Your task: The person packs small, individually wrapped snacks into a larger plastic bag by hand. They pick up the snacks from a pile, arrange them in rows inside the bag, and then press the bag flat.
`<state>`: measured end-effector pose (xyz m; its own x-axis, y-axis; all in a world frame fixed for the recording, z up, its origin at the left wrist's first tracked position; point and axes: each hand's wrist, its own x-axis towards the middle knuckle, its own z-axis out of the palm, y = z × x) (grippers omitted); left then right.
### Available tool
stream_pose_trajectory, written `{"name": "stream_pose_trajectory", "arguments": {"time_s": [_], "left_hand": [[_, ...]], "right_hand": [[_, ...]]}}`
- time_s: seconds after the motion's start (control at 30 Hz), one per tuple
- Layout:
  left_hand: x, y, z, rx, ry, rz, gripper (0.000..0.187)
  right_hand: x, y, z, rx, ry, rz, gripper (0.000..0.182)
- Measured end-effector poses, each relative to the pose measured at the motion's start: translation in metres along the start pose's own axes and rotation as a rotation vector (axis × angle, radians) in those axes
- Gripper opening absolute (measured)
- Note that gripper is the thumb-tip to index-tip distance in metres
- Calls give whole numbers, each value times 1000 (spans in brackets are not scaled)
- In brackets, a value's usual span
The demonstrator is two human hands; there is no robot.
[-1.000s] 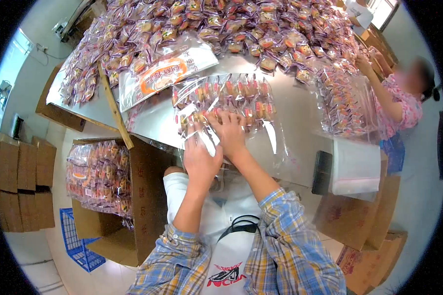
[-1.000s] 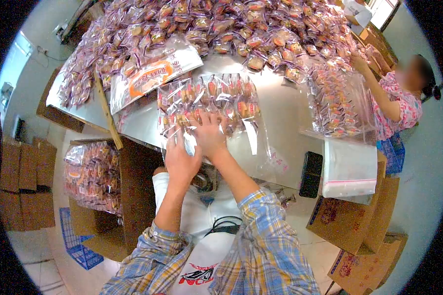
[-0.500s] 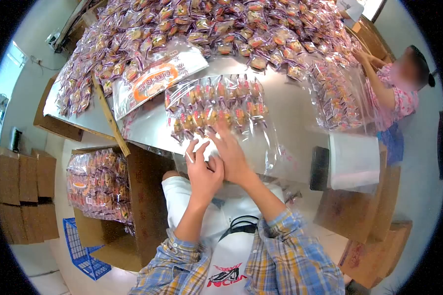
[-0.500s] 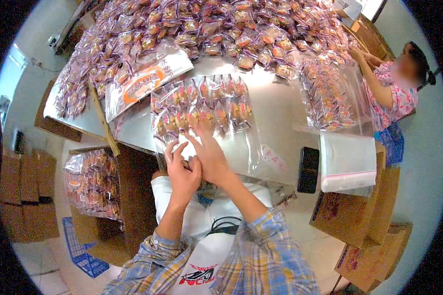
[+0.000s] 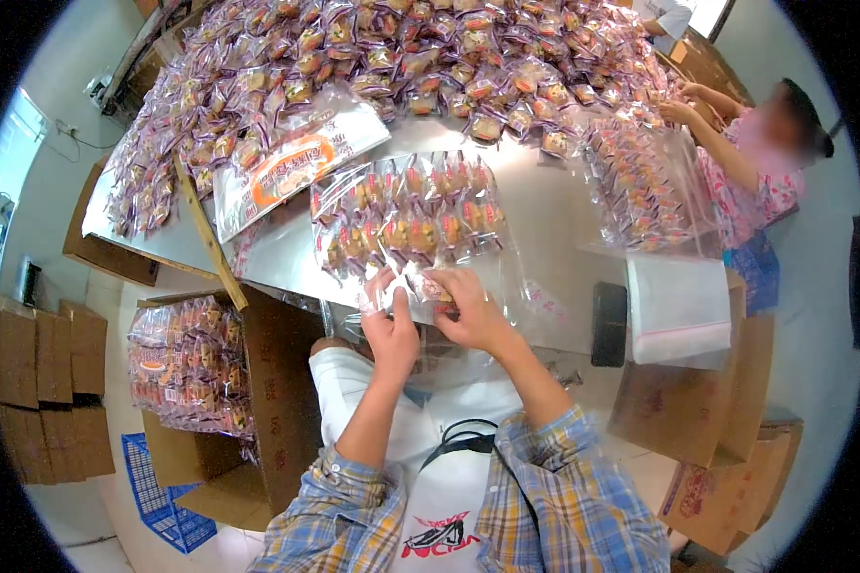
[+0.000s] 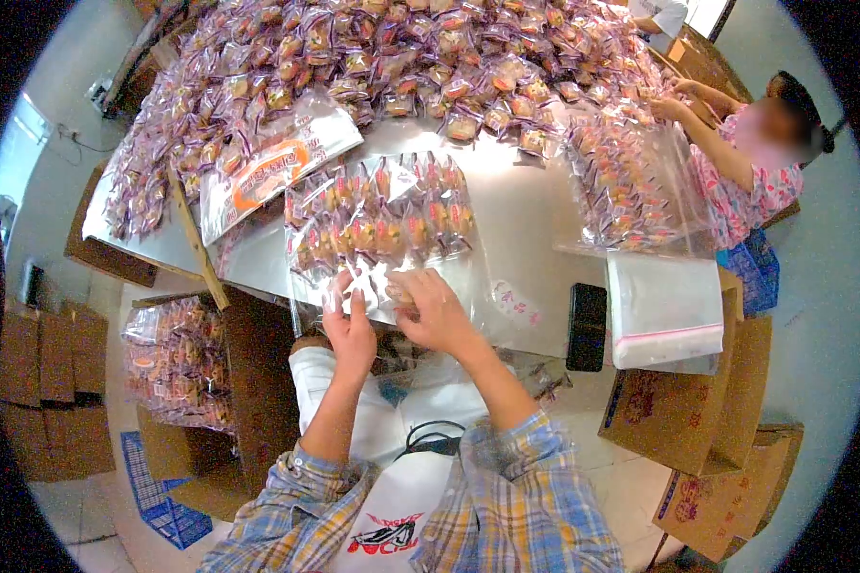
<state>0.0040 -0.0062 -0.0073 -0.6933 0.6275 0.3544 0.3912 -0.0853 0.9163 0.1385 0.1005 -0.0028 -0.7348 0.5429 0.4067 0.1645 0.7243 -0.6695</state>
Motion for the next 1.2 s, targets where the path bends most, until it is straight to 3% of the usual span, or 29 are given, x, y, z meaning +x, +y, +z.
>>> {"name": "stream_pose_trajectory", "arguments": {"time_s": [0.03,0.13,0.27,0.4,0.43,0.53,0.67,0.97,1.1,1.2], "left_hand": [[3,4,2,68,-6,-22,33],[33,-2,14,432,85,431,40],[64,6,15,713,-177,383,47],[77,-3,16,695,-233,325,52],[77,-4,17,715,-215,338,51],[76,-6,14,867,-132,470,50],[81,-20,11,834,-182,443,52],[77,-34,20,831,-90,555,48],[65,-14,12,812,89,493,47],[58,-22,7,944,81,391,53]], "right_hand": [[4,6,1,-45,18,-76,63],[4,20,5,-129,-106,-142,62],[-1,52,19,-138,-48,-119,63],[13,35,-3,-129,-267,-49,63],[14,35,-2,-188,-171,-170,63],[20,39,-3,-176,-276,-114,62],[19,46,-5,-161,-207,-179,61],[15,42,-1,-209,-210,-194,65],[16,45,3,-173,-172,-172,66],[14,45,5,-167,-163,-161,66]]}}
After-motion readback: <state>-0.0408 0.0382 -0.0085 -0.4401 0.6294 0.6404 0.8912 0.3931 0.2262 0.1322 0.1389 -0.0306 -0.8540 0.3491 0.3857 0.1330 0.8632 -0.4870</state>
